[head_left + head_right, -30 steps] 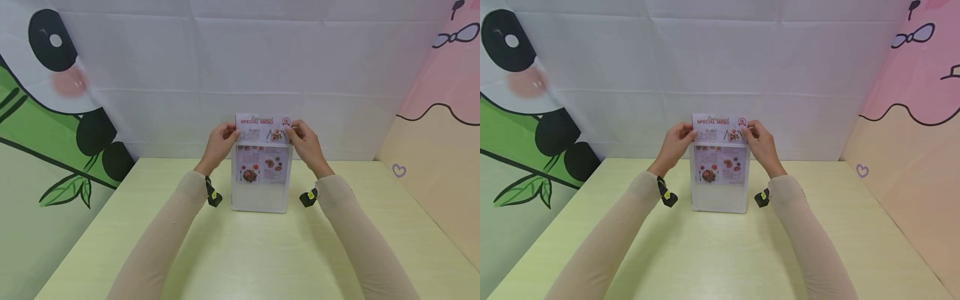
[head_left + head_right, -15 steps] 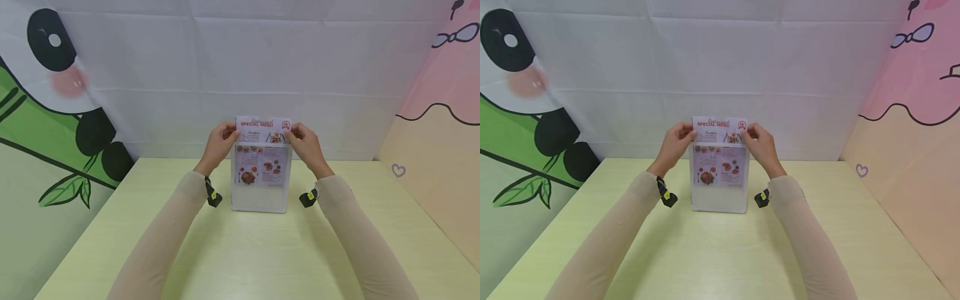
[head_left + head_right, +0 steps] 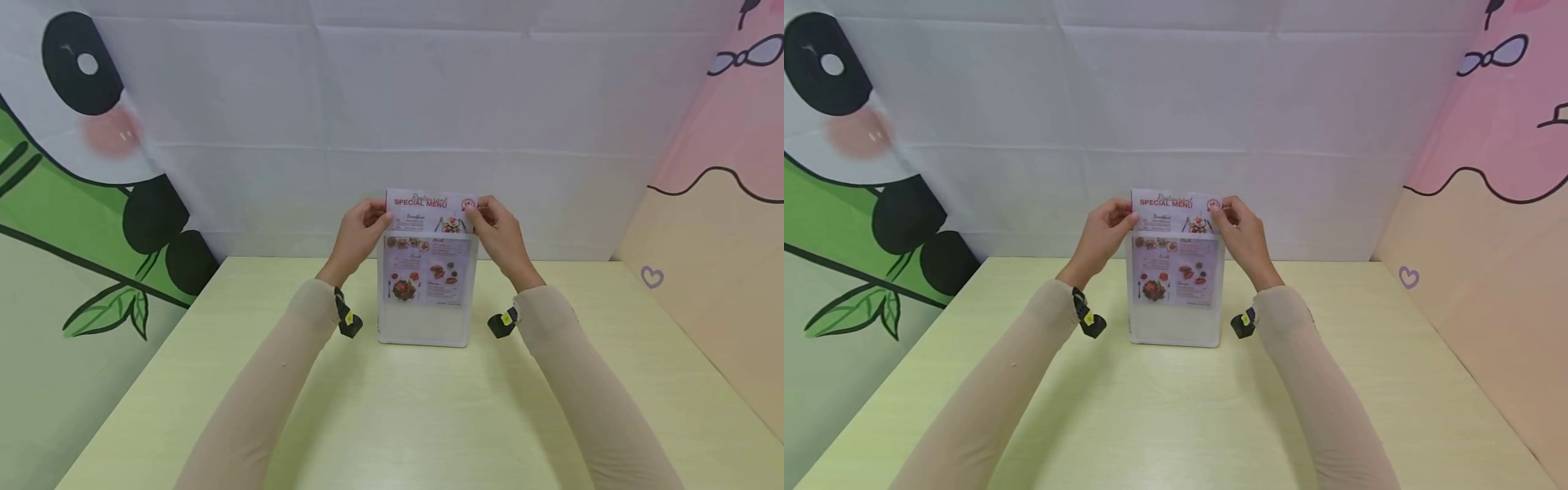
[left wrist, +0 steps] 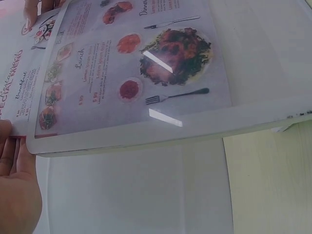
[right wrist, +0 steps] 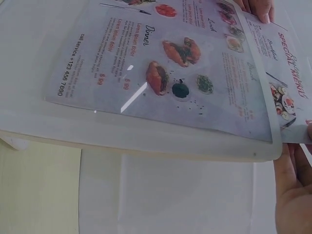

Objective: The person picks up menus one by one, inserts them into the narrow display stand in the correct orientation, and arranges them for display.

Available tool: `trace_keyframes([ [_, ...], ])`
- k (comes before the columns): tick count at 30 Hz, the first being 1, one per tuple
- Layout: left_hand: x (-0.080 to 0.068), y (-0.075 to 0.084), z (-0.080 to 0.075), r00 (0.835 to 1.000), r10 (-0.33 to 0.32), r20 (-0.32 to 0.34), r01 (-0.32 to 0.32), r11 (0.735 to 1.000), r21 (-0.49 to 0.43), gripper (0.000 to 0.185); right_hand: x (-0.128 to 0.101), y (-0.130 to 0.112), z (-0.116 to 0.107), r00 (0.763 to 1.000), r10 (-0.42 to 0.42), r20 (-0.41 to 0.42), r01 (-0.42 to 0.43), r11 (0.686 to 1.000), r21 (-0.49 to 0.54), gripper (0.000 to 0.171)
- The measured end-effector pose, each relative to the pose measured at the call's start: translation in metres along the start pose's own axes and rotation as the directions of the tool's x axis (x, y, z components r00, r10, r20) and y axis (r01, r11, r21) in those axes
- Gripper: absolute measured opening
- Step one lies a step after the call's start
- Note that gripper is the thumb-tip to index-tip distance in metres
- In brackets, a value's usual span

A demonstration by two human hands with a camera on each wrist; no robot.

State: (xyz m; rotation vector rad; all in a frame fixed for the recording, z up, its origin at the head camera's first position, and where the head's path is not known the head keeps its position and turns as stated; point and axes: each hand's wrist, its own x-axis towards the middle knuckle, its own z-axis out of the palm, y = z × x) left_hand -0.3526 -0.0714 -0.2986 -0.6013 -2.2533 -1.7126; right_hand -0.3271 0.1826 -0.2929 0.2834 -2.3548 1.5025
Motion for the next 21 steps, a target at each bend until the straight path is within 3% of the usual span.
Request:
trace_keyframes([
  [9,-0.0002,-0.0004,-0.0005,1.0,0.014,0.0,-0.014,1.0,-0.005,0.023,-0.0001,-0.0019,-0.0025,0.999,0.009,0.051,-0.012,0.998,0.063,0.032],
  [21,0.0006,-0.0014,-0.0003,1.0,0.025,-0.003,-0.025,0.999,-0.023,0.021,-0.0016,-0.0025,-0.0024,0.998,0.05,0.028,-0.049,0.999,-0.019,0.027],
])
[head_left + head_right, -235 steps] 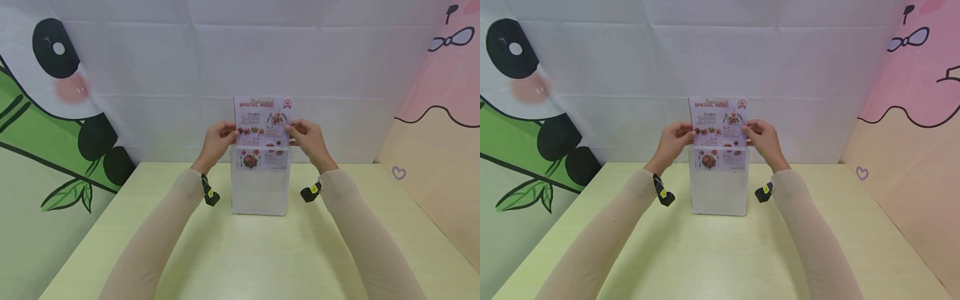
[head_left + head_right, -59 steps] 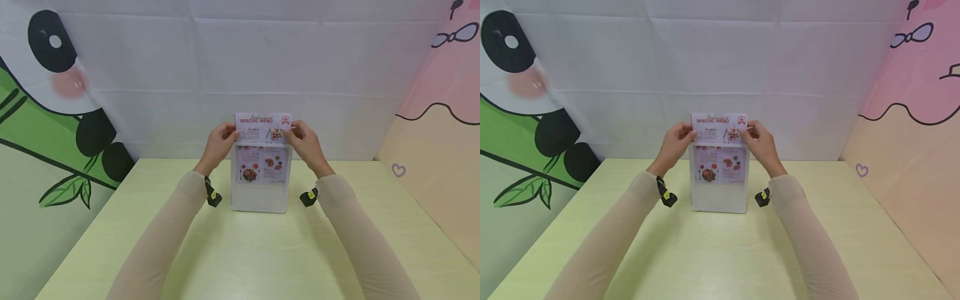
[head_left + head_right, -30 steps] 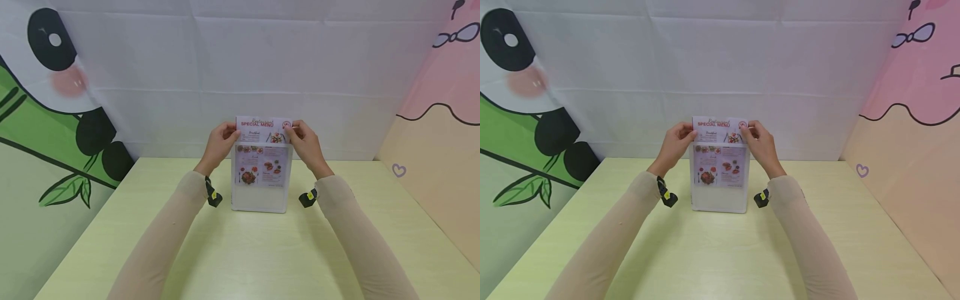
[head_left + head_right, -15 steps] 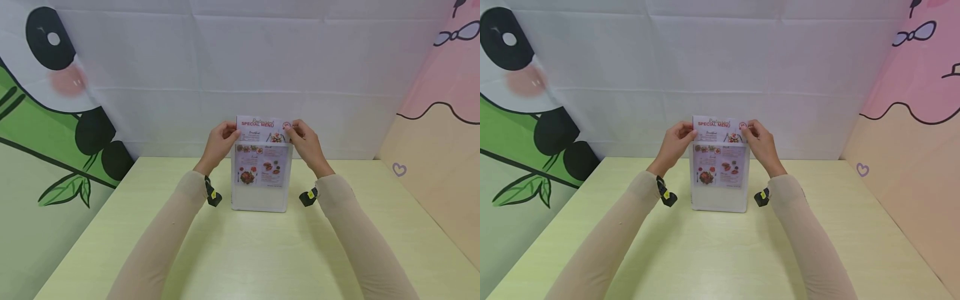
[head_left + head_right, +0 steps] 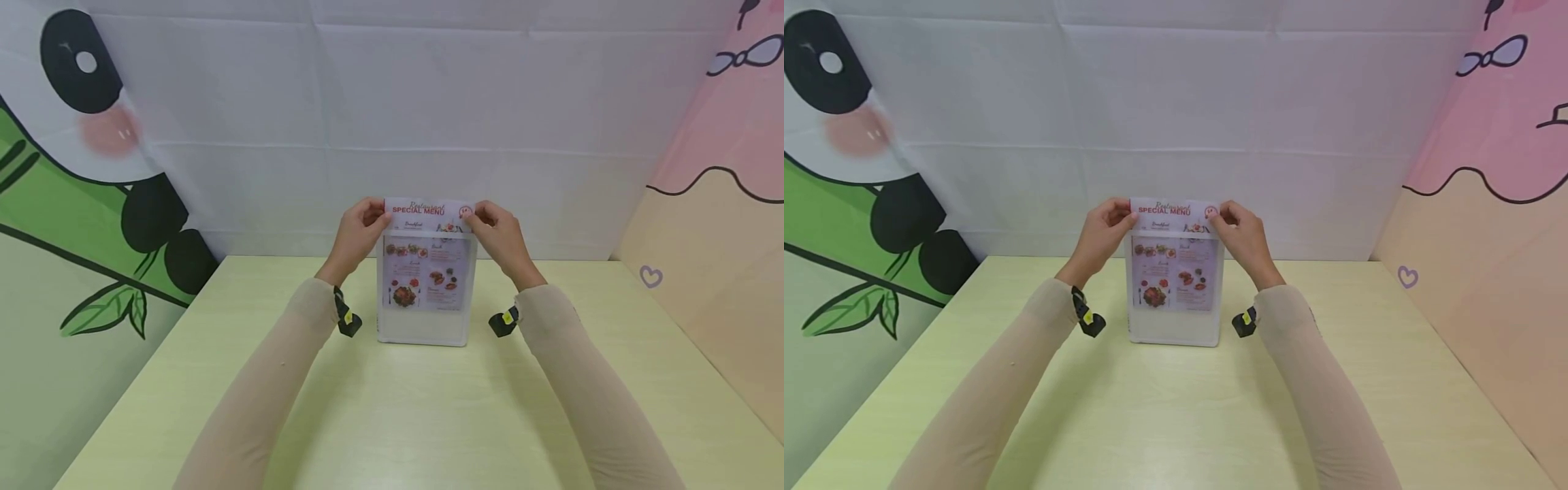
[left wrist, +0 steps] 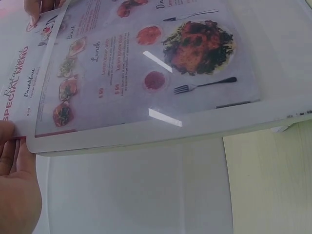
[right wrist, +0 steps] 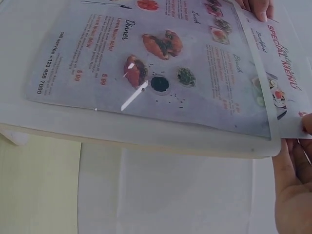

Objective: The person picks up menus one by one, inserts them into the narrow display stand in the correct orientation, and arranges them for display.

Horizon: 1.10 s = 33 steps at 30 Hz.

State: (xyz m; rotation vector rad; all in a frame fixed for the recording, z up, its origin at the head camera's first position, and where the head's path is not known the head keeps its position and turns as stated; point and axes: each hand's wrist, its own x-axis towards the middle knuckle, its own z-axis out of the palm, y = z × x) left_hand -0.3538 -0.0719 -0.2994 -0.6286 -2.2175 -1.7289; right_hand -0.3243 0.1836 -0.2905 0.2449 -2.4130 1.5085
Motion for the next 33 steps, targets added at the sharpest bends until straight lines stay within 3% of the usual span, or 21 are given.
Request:
trace_keyframes([
  [6,0.0005,-0.0006,0.0005,1.0,0.003,-0.002,-0.003,1.0,-0.005,0.021,0.0008,0.002,0.0022,0.999,-0.047,0.005,0.047,0.999,0.023,0.038],
  [25,0.0003,-0.0009,-0.0001,0.999,-0.032,0.003,0.032,0.999,0.002,0.023,-0.0011,0.0011,0.0035,0.998,-0.057,0.022,0.056,0.998,0.038,0.032],
  [33,-0.0002,-0.001,-0.0005,1.0,-0.02,0.006,0.02,1.0,0.008,0.025,-0.0019,0.0007,0.0031,0.998,-0.065,0.0,0.065,0.998,-0.009,0.029],
])
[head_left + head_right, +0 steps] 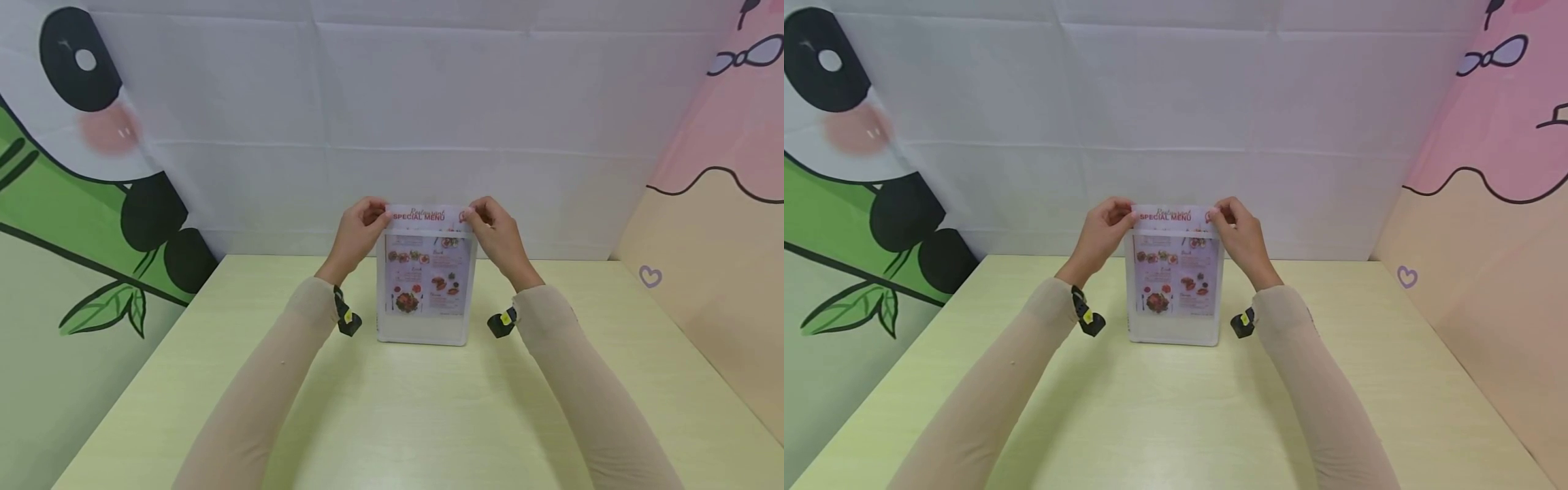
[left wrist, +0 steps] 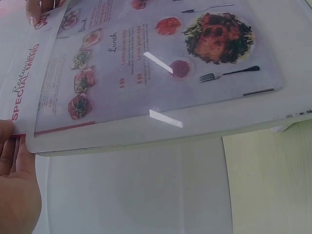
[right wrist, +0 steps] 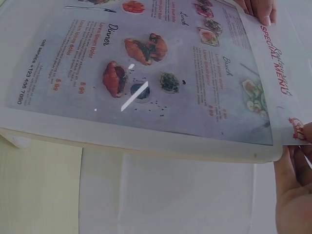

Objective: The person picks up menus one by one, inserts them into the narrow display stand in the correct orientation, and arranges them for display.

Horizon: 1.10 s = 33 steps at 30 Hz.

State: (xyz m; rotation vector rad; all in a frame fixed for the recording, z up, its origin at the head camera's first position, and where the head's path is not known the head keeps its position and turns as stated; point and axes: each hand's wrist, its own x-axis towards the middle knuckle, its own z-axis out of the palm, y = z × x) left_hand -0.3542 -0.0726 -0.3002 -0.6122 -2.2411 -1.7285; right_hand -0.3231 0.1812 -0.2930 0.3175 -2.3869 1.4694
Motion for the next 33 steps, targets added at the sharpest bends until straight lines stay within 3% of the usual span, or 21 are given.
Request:
trace_keyframes([
  [10,-0.001,0.0,0.001,1.0,-0.01,-0.003,0.01,1.0,-0.003,0.024,0.0,0.002,0.001,1.0,0.023,-0.007,-0.023,1.0,-0.003,0.028],
  [19,0.001,-0.001,0.001,1.0,0.005,-0.005,-0.005,1.0,-0.011,0.023,0.001,0.004,0.002,0.998,-0.054,-0.015,0.054,0.999,-0.01,0.032],
  [28,0.001,0.0,0.001,1.0,-0.004,0.007,0.004,1.0,-0.021,0.024,0.001,0.003,0.002,0.999,-0.048,-0.004,0.048,0.998,-0.038,0.033],
  [33,-0.009,0.021,0.001,1.0,-0.015,0.015,0.015,1.0,-0.013,0.024,0.0,0.002,0.003,1.0,-0.028,-0.012,0.027,0.999,-0.035,0.029],
])
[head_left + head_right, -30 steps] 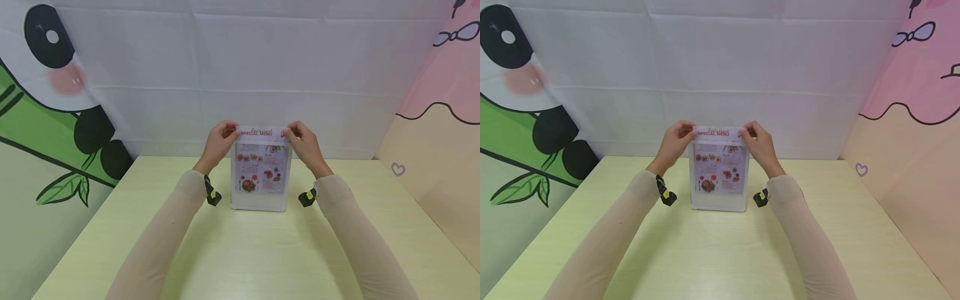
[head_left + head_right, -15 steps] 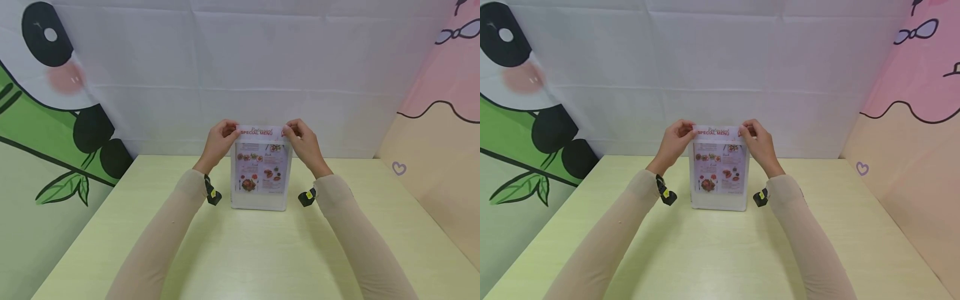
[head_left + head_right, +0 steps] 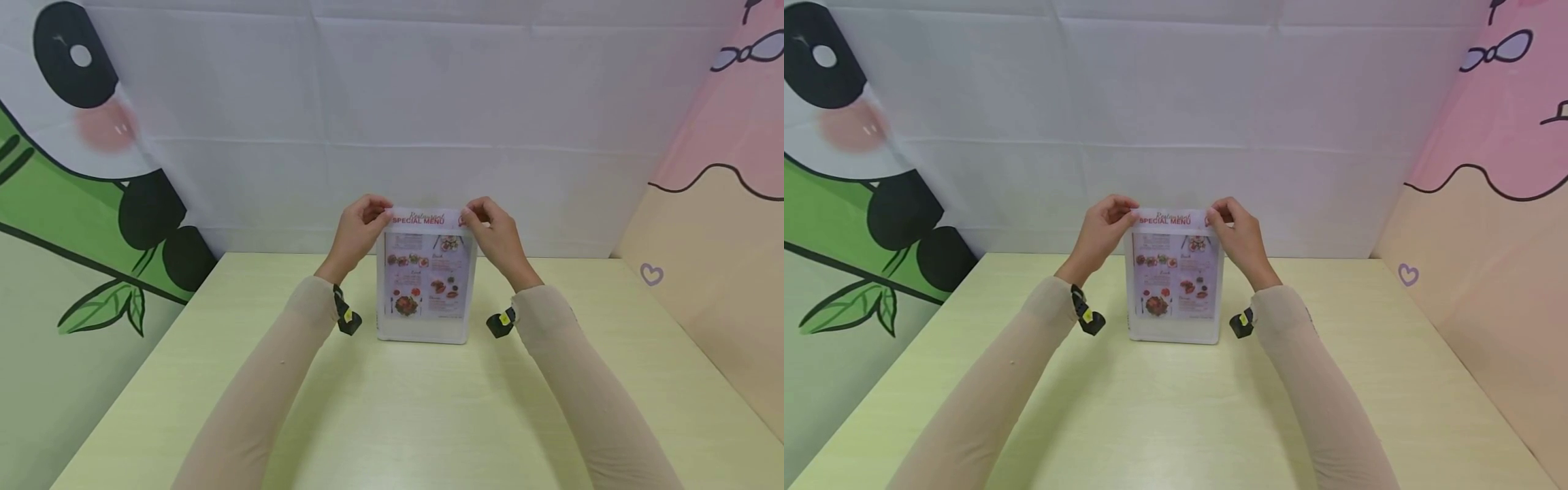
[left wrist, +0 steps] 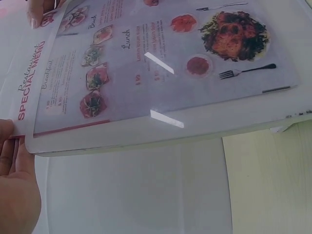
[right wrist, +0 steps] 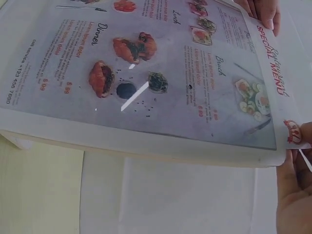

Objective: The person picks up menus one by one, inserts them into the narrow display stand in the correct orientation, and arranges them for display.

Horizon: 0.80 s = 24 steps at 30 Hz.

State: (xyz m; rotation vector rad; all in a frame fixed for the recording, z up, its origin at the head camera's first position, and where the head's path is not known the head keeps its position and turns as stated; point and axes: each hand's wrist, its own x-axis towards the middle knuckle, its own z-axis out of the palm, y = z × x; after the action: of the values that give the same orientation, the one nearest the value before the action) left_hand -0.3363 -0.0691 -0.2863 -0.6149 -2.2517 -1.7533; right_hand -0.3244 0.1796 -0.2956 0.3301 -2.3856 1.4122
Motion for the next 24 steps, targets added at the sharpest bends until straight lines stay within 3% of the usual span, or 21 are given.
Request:
trace_keyframes([
  [2,-0.004,0.009,0.0,1.0,-0.002,0.002,0.002,1.0,0.003,0.024,0.0,0.0,0.0,1.0,0.004,0.004,-0.004,1.0,-0.006,0.03],
  [7,-0.004,0.008,0.0,1.0,-0.006,0.004,0.006,1.0,0.0,0.023,0.0,0.001,0.0,1.0,0.022,0.015,-0.022,1.0,-0.02,0.031],
  [15,0.009,-0.017,0.001,1.0,-0.006,-0.002,0.006,1.0,-0.013,0.025,-0.001,0.001,-0.002,0.999,0.023,0.025,-0.023,1.0,-0.001,0.034],
  [24,0.008,-0.02,0.001,1.0,0.02,-0.012,-0.02,1.0,-0.006,0.023,0.0,0.003,-0.003,0.999,-0.005,0.032,0.004,1.0,0.027,0.031],
])
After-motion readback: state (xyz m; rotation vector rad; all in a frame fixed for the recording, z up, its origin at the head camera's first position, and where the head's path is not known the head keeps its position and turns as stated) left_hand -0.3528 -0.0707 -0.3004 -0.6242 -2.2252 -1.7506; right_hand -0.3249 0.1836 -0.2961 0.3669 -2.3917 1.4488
